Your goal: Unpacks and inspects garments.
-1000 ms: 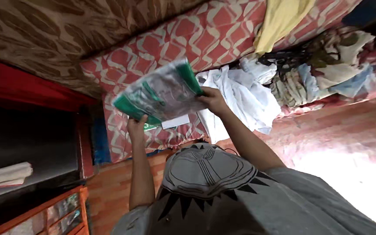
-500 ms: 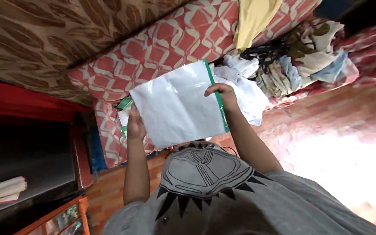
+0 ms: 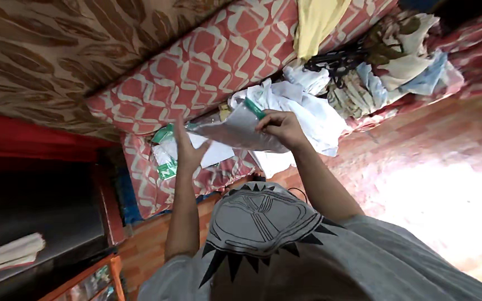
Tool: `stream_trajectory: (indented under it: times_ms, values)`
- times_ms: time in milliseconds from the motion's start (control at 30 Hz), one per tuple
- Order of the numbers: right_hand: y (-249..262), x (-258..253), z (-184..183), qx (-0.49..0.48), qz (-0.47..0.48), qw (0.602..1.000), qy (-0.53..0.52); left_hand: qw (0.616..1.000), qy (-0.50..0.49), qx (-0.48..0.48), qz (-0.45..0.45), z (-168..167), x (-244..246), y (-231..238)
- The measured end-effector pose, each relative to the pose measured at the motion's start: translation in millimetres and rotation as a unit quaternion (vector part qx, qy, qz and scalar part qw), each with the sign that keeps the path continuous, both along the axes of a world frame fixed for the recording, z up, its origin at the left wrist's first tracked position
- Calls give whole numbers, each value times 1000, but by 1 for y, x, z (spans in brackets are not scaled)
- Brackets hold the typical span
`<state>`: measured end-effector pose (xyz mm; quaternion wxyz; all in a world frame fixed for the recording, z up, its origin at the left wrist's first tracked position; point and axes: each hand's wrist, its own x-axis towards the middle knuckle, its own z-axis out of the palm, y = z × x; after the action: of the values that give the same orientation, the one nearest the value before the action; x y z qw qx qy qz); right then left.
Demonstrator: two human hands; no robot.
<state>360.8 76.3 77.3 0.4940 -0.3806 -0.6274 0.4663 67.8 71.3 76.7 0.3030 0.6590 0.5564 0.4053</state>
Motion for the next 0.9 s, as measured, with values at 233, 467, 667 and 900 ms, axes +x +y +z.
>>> stream_trajectory:
  times_ms: [233, 467, 667, 900]
  values:
    - [16, 5, 12, 48, -9, 989, -139, 984, 45, -91, -148, 15, 43, 10]
    - [4, -50, 7, -24, -153, 963, -223, 965, 252, -48, -61, 21, 87, -17]
    - [-1, -65, 0, -78, -190, 959, -196, 951, 306, 21, -40, 1, 91, -17]
    - [28, -1, 15, 21, 28, 963, -269, 964, 196, -50, -170, 21, 32, 16]
